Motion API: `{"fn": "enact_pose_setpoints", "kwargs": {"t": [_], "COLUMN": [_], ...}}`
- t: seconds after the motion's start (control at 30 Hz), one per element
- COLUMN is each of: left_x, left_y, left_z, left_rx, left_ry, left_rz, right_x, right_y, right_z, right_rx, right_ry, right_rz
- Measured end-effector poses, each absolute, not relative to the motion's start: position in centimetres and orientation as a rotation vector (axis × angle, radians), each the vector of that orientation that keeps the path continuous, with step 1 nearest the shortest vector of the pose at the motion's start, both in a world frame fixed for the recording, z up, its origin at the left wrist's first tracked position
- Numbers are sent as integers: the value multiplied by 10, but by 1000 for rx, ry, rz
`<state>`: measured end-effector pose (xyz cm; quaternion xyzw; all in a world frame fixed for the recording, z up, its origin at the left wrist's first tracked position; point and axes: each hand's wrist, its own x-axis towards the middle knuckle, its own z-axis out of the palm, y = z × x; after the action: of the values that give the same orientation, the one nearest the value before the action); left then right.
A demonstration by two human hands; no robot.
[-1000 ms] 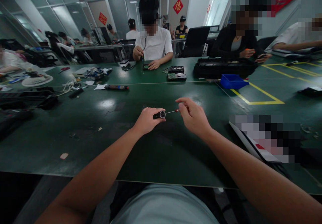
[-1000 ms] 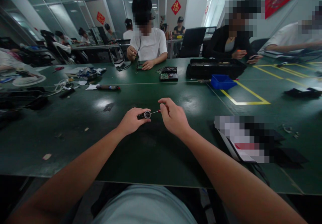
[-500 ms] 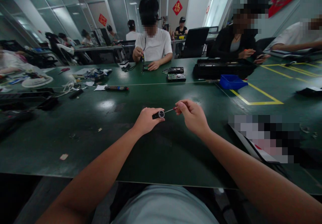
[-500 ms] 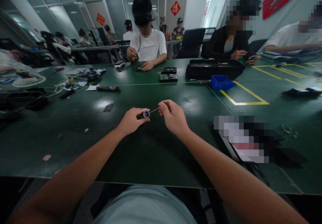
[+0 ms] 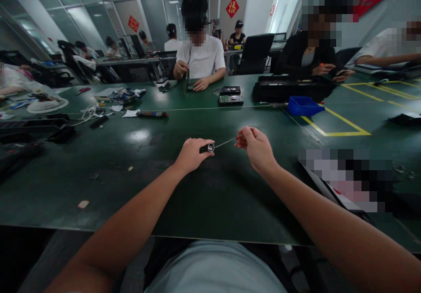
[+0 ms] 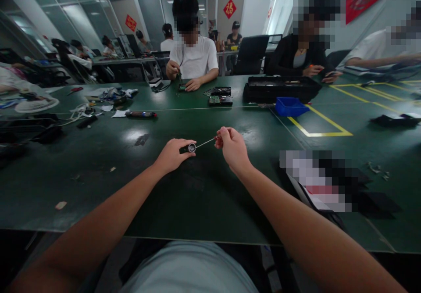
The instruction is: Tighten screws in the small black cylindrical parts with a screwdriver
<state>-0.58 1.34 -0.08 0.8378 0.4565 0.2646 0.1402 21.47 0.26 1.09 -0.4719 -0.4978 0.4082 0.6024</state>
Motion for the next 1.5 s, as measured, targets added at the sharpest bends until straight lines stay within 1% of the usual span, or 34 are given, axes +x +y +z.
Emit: {"fn": "enact_pose_setpoints", "kwargs": {"t": [0.3, 0.8, 1.03, 1.33, 1.5], "left_x": [-6, -5, -6, -4, -3], "left_y": [8, 6, 9, 8, 8], "left_z": [3, -2, -2, 0, 0], "left_rx": [2440, 2496, 2446, 2415, 2418], "left_ry": [1338, 1309, 1269, 1220, 1212], "left_rz": [753, 739, 746, 818, 810], "right_x": [208, 208, 212, 208, 208], "right_y": [-12, -19, -18, -23, -26], "right_z": [18, 21, 22, 25, 24], "right_rx": [-1140, -1147, -1197, -1130, -1081], "right_ry": [-1460, -1643, -1742, -1645, -1729], "right_rz": [675, 560, 339, 440, 384]}}
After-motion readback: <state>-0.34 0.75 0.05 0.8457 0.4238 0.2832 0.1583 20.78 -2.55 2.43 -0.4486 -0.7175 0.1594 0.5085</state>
